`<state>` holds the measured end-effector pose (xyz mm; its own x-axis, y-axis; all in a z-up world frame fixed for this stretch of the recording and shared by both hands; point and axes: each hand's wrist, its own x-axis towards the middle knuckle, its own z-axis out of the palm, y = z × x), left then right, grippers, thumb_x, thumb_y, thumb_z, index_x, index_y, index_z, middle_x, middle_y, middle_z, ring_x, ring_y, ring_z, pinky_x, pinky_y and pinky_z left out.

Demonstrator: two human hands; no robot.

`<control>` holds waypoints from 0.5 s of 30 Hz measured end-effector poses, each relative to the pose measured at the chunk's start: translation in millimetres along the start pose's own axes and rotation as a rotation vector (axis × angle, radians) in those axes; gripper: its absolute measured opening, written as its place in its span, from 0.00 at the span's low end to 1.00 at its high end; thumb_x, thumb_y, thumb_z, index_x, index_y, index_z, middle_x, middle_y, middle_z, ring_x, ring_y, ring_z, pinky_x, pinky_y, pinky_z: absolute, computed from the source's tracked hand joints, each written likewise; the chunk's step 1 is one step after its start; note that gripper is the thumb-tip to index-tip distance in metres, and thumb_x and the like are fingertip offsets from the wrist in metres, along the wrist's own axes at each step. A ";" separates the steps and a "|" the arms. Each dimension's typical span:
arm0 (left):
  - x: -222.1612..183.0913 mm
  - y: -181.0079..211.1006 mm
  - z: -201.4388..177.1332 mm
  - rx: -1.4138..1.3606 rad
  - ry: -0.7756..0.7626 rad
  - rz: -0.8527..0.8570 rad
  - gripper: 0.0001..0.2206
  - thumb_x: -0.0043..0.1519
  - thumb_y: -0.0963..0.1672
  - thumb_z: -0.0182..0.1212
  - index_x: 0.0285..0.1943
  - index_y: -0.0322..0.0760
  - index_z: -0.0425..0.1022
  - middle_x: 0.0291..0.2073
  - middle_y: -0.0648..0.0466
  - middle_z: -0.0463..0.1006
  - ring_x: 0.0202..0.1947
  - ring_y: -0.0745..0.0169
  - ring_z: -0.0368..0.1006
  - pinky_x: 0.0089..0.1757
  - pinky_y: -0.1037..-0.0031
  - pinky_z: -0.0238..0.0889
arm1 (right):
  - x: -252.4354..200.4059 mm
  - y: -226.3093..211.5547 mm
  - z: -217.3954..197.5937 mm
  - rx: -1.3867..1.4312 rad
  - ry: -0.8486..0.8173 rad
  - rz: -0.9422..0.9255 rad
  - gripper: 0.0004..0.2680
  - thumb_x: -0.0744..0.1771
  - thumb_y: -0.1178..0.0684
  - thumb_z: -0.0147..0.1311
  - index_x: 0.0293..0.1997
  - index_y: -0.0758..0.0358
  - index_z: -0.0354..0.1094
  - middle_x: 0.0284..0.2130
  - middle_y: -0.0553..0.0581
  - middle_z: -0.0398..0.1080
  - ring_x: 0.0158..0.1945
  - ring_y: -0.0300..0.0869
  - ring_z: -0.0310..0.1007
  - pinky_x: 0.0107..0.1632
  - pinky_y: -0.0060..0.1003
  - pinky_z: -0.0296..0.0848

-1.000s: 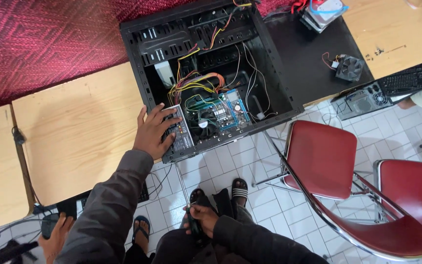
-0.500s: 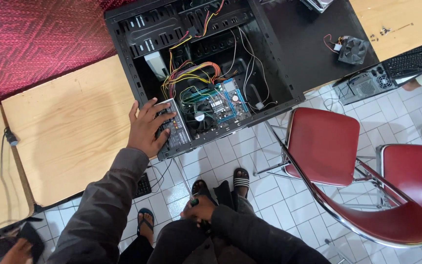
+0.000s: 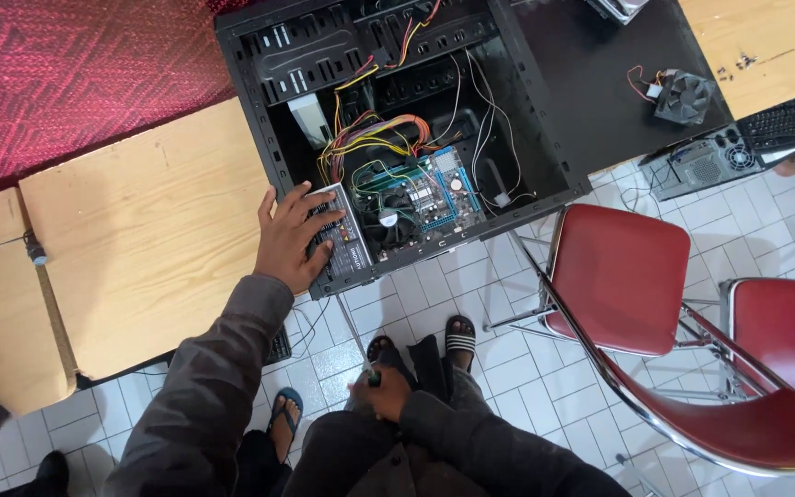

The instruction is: Installing a power supply unit into a desktop computer case and securing it with screws using a screwdriver.

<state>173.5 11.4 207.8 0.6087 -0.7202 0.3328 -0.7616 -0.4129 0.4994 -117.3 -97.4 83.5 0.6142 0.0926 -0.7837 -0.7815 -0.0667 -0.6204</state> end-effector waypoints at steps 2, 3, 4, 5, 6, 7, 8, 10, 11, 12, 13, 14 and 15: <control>-0.2 -1.3 1.0 -0.003 -0.021 -0.015 0.19 0.67 0.50 0.49 0.65 0.50 0.77 0.68 0.53 0.72 0.76 0.35 0.56 0.70 0.30 0.27 | 19.4 24.5 2.8 0.255 -0.071 -0.067 0.17 0.60 0.54 0.75 0.23 0.53 0.59 0.17 0.52 0.62 0.23 0.41 0.64 0.28 0.42 0.66; 2.3 -3.1 -1.0 0.003 -0.016 -0.011 0.19 0.67 0.50 0.49 0.65 0.50 0.77 0.68 0.53 0.72 0.76 0.35 0.56 0.70 0.30 0.27 | 19.1 14.1 -0.2 0.252 -0.071 -0.075 0.17 0.60 0.54 0.75 0.23 0.53 0.59 0.17 0.52 0.62 0.23 0.41 0.64 0.28 0.42 0.66; 1.7 -2.6 -0.5 0.008 -0.014 -0.014 0.20 0.67 0.51 0.47 0.65 0.50 0.78 0.68 0.54 0.73 0.76 0.37 0.58 0.70 0.31 0.28 | 14.9 7.8 -1.4 0.208 -0.071 0.016 0.15 0.58 0.56 0.73 0.26 0.52 0.60 0.19 0.51 0.62 0.25 0.40 0.64 0.29 0.39 0.66; 0.9 -2.0 0.4 0.013 -0.012 -0.018 0.21 0.68 0.52 0.45 0.64 0.51 0.78 0.67 0.54 0.74 0.75 0.38 0.59 0.70 0.32 0.29 | 10.8 1.9 -2.6 0.164 -0.071 0.106 0.15 0.57 0.59 0.72 0.28 0.52 0.60 0.22 0.51 0.63 0.28 0.40 0.64 0.30 0.36 0.66; 0.9 -2.4 0.7 0.014 -0.012 -0.016 0.21 0.68 0.52 0.45 0.64 0.51 0.78 0.67 0.54 0.74 0.75 0.38 0.59 0.70 0.32 0.29 | 0.7 -11.0 -7.1 0.164 -0.070 0.105 0.15 0.57 0.59 0.72 0.28 0.52 0.60 0.22 0.51 0.63 0.28 0.40 0.64 0.30 0.36 0.66; 1.0 -2.8 0.9 0.011 -0.009 -0.017 0.21 0.68 0.52 0.44 0.64 0.51 0.78 0.67 0.54 0.74 0.75 0.38 0.59 0.70 0.32 0.29 | -9.4 -24.0 -11.6 0.242 -0.194 0.085 0.16 0.58 0.59 0.72 0.24 0.54 0.57 0.16 0.53 0.60 0.20 0.39 0.60 0.25 0.35 0.63; 1.8 -3.5 1.5 0.008 -0.006 -0.015 0.21 0.68 0.52 0.44 0.64 0.51 0.78 0.67 0.54 0.74 0.75 0.38 0.59 0.70 0.32 0.28 | -19.0 -37.1 -16.5 0.319 -0.316 0.063 0.19 0.60 0.60 0.72 0.21 0.55 0.54 0.10 0.55 0.58 0.12 0.37 0.56 0.20 0.34 0.61; 0.4 -5.0 2.5 0.007 0.002 -0.008 0.20 0.67 0.51 0.46 0.64 0.51 0.78 0.67 0.54 0.74 0.75 0.38 0.59 0.70 0.32 0.29 | -19.7 -41.3 -25.3 0.434 -0.432 0.089 0.18 0.62 0.62 0.69 0.21 0.54 0.52 0.10 0.54 0.54 0.13 0.36 0.53 0.20 0.33 0.61; -0.7 -5.1 3.1 0.007 0.010 -0.006 0.20 0.67 0.50 0.47 0.64 0.51 0.78 0.67 0.54 0.74 0.75 0.38 0.59 0.70 0.32 0.30 | -20.9 -42.9 -29.6 0.548 -0.550 0.117 0.18 0.63 0.64 0.65 0.21 0.54 0.51 0.10 0.53 0.51 0.14 0.35 0.51 0.21 0.33 0.62; -0.4 -4.7 3.5 0.004 0.010 0.002 0.20 0.67 0.50 0.47 0.64 0.51 0.78 0.67 0.54 0.74 0.75 0.38 0.59 0.70 0.32 0.30 | -20.1 -42.4 -29.3 0.551 -0.543 0.112 0.18 0.63 0.64 0.65 0.21 0.54 0.51 0.10 0.53 0.51 0.14 0.35 0.51 0.21 0.33 0.62; -0.2 -4.2 3.8 0.002 0.008 -0.002 0.20 0.67 0.51 0.46 0.64 0.52 0.78 0.67 0.54 0.74 0.75 0.39 0.59 0.70 0.32 0.29 | -19.5 -41.9 -29.0 0.547 -0.582 0.075 0.19 0.64 0.62 0.65 0.19 0.54 0.51 0.11 0.51 0.51 0.15 0.36 0.52 0.23 0.34 0.63; -0.6 -3.2 3.1 0.000 0.005 -0.008 0.20 0.68 0.51 0.46 0.64 0.52 0.78 0.68 0.55 0.74 0.76 0.39 0.58 0.70 0.33 0.29 | -20.1 -41.7 -27.9 0.544 -0.621 0.039 0.19 0.66 0.60 0.64 0.16 0.53 0.52 0.12 0.49 0.51 0.16 0.36 0.53 0.25 0.35 0.64; -1.8 -2.5 3.5 -0.003 0.003 -0.003 0.20 0.68 0.51 0.46 0.64 0.52 0.78 0.68 0.55 0.74 0.76 0.39 0.58 0.70 0.33 0.29 | -18.4 -35.0 -21.7 0.547 -0.616 0.036 0.19 0.66 0.60 0.64 0.16 0.53 0.52 0.12 0.49 0.51 0.16 0.36 0.53 0.25 0.35 0.64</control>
<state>173.6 11.8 203.2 0.6114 -0.7172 0.3343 -0.7594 -0.4130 0.5028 -98.8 -118.4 119.0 0.5419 0.6385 -0.5465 -0.8403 0.3987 -0.3674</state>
